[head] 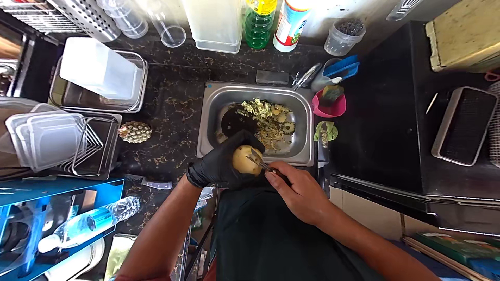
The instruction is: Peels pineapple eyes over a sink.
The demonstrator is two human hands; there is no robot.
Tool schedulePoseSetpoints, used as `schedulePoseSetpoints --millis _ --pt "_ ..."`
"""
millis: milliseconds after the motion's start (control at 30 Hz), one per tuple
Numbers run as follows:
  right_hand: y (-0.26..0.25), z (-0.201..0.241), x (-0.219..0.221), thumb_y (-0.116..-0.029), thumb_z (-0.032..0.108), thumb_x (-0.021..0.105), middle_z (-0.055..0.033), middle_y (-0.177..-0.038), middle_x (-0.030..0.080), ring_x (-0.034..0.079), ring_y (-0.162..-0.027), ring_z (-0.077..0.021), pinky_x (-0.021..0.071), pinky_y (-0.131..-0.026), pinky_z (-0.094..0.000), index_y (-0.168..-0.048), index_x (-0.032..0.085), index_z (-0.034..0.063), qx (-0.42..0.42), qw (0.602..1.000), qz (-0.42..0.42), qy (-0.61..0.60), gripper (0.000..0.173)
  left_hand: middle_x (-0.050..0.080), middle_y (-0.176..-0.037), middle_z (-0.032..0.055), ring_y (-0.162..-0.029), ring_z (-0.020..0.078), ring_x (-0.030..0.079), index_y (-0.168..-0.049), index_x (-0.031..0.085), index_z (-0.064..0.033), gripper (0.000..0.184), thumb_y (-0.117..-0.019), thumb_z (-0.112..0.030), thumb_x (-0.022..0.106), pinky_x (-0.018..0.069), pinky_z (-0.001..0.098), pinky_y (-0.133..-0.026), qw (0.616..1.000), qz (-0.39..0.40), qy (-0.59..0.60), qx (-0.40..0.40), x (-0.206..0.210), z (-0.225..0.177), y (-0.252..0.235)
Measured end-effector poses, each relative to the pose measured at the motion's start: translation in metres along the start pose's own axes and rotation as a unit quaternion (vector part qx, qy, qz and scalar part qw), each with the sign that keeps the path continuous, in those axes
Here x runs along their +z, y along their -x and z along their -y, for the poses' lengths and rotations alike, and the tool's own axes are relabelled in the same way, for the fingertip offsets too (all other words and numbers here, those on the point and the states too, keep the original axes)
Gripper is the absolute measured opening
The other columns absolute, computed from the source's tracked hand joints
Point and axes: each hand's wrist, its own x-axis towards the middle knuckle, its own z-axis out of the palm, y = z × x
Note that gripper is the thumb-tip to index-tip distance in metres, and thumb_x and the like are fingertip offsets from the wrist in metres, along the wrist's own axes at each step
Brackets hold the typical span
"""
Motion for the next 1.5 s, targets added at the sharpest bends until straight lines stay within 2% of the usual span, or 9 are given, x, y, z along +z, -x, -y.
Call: schedulePoseSetpoints --millis 200,333,400,467,567,633,833,1067,1500 --pt "0.003 -0.009 -0.013 -0.1091 0.044 0.044 0.0060 -0.072 0.055 0.051 -0.059 -0.0039 0.0458 -0.053 -0.0243 -0.118 0.067 0.0122 0.009 0.995 -0.081 -0.057 0.040 0.066 -0.122 0.0129 -0.109 0.0254 0.066 -0.133 0.053 -0.0074 0.077 -0.0672 -0.028 0.088 0.0575 0.0417 -0.093 0.990 -0.099 0.095 -0.028 -0.010 0.018 0.012" --pt "-0.018 -0.075 -0.005 -0.1108 0.032 0.041 -0.0029 -0.074 0.059 0.056 -0.059 -0.0099 0.0520 -0.053 -0.0281 -0.120 0.061 -0.0009 -0.020 0.967 -0.255 0.019 0.040 0.068 -0.115 0.0101 -0.097 0.0218 0.070 -0.134 0.048 -0.0161 0.068 -0.0724 -0.017 0.078 0.0619 0.0409 -0.080 0.921 -0.244 0.302 -0.038 -0.006 0.021 0.017" --pt "-0.032 -0.119 -0.003 -0.1100 0.040 0.037 -0.0184 -0.095 0.070 0.070 -0.087 -0.0338 0.0565 -0.078 -0.0559 -0.125 0.062 0.0029 0.207 0.960 -0.067 0.176 0.047 0.067 -0.120 0.0094 -0.104 0.0215 0.069 -0.142 0.048 -0.0204 0.071 -0.0777 -0.028 0.079 0.0606 0.0422 -0.086 0.873 -0.276 0.403 -0.003 0.001 0.018 0.016" --pt "-0.043 -0.152 0.009 -0.1091 0.045 0.036 -0.0205 -0.114 0.071 0.068 -0.109 -0.0405 0.0512 -0.091 -0.0658 -0.132 0.061 0.0102 0.337 0.914 0.093 0.206 0.048 0.068 -0.122 0.0107 -0.111 0.0249 0.068 -0.134 0.061 -0.0194 0.061 -0.0803 -0.043 0.080 0.0583 0.0470 -0.093 0.828 -0.304 0.470 0.041 0.006 0.011 0.011" --pt "-0.037 -0.142 0.018 -0.1095 0.049 0.036 -0.0152 -0.106 0.071 0.069 -0.100 -0.0347 0.0531 -0.086 -0.0606 -0.132 0.061 0.0146 0.324 0.930 0.071 0.158 0.048 0.062 -0.132 0.0163 -0.122 0.0332 0.061 -0.138 0.056 -0.0157 0.073 -0.0882 -0.069 0.056 0.0518 0.0566 -0.100 0.771 -0.342 0.534 0.062 0.009 -0.006 0.004" --pt "-0.029 -0.126 0.016 -0.1092 0.049 0.038 -0.0134 -0.100 0.069 0.068 -0.092 -0.0300 0.0530 -0.084 -0.0558 -0.132 0.061 0.0125 0.268 0.959 0.032 0.082 0.049 0.058 -0.139 0.0191 -0.127 0.0385 0.057 -0.144 0.051 -0.0167 0.094 -0.0782 -0.084 0.055 0.0486 0.0630 -0.102 0.761 -0.337 0.552 0.057 0.010 -0.002 0.004" --pt "-0.014 -0.069 0.010 -0.1074 0.052 0.042 -0.0002 -0.077 0.059 0.058 -0.062 -0.0142 0.0530 -0.058 -0.0355 -0.126 0.062 0.0146 0.102 0.991 0.003 -0.087 0.046 0.061 -0.131 0.0182 -0.119 0.0339 0.062 -0.139 0.050 -0.0119 0.042 -0.1026 -0.032 0.053 0.0516 0.0574 -0.100 0.781 -0.389 0.488 0.019 0.027 0.037 0.001" --pt "-0.009 -0.013 0.025 -0.1088 0.047 0.042 0.0036 -0.073 0.056 0.053 -0.060 -0.0082 0.0478 -0.055 -0.0295 -0.125 0.065 0.0129 0.011 0.997 -0.070 -0.029 0.044 0.063 -0.123 0.0111 -0.111 0.0231 0.064 -0.135 0.049 -0.0154 0.044 -0.1058 -0.048 0.042 0.0558 0.0415 -0.094 0.776 -0.431 0.461 0.001 0.048 0.017 -0.018" --pt "-0.007 -0.005 0.028 -0.1103 0.042 0.041 0.0041 -0.073 0.055 0.051 -0.059 -0.0055 0.0456 -0.053 -0.0246 -0.124 0.065 0.0123 -0.011 0.996 -0.075 -0.041 0.040 0.063 -0.124 0.0133 -0.114 0.0250 0.064 -0.134 0.051 -0.0124 0.041 -0.1011 -0.036 0.059 0.0531 0.0473 -0.099 0.773 -0.408 0.483 0.042 0.059 0.022 -0.017"
